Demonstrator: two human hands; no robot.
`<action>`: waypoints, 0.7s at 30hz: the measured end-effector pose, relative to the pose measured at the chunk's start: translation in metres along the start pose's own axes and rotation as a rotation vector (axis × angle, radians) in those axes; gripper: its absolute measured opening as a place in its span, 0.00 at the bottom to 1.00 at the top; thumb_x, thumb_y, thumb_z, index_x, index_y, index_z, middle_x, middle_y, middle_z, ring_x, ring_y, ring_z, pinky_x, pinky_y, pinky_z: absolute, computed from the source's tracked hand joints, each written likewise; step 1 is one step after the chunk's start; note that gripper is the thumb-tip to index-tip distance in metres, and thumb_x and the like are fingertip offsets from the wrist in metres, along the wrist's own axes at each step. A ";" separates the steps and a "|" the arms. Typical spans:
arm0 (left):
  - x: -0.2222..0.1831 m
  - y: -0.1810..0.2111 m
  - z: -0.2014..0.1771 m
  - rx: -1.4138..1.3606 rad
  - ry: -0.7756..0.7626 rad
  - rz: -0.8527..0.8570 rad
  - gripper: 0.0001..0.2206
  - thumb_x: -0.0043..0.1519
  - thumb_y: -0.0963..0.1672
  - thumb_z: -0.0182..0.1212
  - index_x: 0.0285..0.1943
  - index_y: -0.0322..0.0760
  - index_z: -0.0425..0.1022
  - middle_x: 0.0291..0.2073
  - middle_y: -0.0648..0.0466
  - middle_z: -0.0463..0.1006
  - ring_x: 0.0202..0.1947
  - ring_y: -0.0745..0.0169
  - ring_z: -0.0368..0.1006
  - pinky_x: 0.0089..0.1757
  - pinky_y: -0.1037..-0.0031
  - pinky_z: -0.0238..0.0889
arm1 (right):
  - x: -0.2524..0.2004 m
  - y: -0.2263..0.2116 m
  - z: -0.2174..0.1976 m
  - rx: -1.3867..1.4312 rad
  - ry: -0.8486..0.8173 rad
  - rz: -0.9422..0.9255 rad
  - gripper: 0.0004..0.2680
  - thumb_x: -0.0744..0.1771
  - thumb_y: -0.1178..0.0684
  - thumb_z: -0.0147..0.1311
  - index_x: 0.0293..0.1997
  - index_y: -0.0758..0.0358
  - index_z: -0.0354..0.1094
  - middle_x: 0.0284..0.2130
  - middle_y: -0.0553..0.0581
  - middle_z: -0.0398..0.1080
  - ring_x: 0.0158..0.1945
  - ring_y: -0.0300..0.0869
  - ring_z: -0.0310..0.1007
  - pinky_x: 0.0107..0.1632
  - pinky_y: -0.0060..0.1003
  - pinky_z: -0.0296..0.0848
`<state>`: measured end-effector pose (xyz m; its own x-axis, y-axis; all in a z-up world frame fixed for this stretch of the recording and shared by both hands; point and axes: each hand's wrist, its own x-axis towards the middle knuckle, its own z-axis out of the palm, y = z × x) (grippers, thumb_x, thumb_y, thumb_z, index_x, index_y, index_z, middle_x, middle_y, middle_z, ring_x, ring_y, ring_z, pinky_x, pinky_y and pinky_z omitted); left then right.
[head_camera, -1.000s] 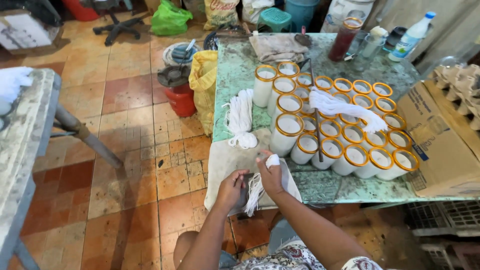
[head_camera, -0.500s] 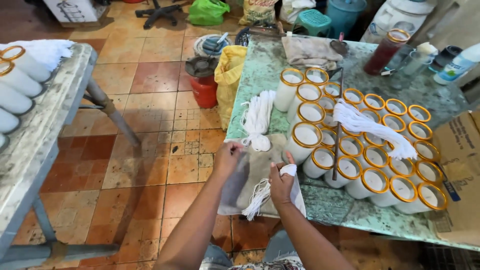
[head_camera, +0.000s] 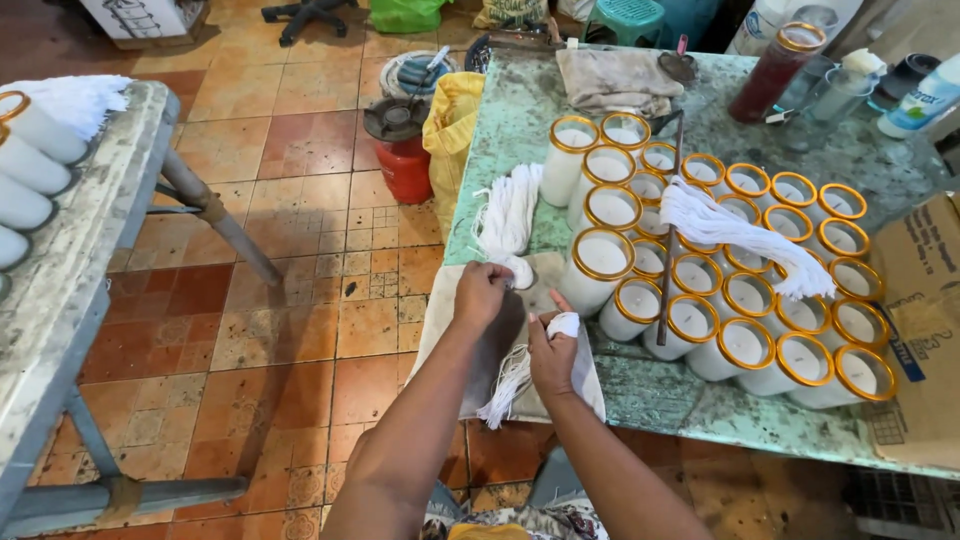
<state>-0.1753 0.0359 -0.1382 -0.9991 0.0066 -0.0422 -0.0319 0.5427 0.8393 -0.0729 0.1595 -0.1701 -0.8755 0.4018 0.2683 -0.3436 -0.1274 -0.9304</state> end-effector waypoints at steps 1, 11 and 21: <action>0.005 -0.004 0.006 0.001 -0.003 0.000 0.08 0.62 0.44 0.58 0.44 0.46 0.83 0.42 0.46 0.73 0.49 0.40 0.76 0.51 0.59 0.71 | -0.001 -0.002 0.000 -0.001 0.003 0.001 0.20 0.69 0.64 0.53 0.69 0.72 0.54 0.24 0.47 0.64 0.19 0.31 0.65 0.24 0.22 0.64; 0.003 0.029 -0.003 0.000 0.042 -0.222 0.16 0.62 0.54 0.57 0.48 0.44 0.82 0.43 0.49 0.78 0.51 0.45 0.77 0.52 0.57 0.70 | 0.001 0.009 -0.002 -0.013 -0.022 -0.039 0.20 0.68 0.64 0.55 0.68 0.75 0.54 0.25 0.51 0.67 0.19 0.33 0.68 0.26 0.24 0.66; -0.019 0.027 -0.007 -0.154 0.117 -0.086 0.12 0.60 0.49 0.64 0.43 0.36 0.82 0.39 0.40 0.80 0.51 0.34 0.74 0.53 0.51 0.66 | -0.001 0.009 -0.001 -0.033 -0.031 -0.055 0.19 0.68 0.65 0.54 0.67 0.75 0.54 0.24 0.50 0.65 0.17 0.33 0.66 0.25 0.24 0.66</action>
<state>-0.1572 0.0442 -0.1108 -0.9887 -0.1367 -0.0612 -0.1119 0.4022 0.9087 -0.0749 0.1592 -0.1788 -0.8662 0.3788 0.3259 -0.3800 -0.0758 -0.9219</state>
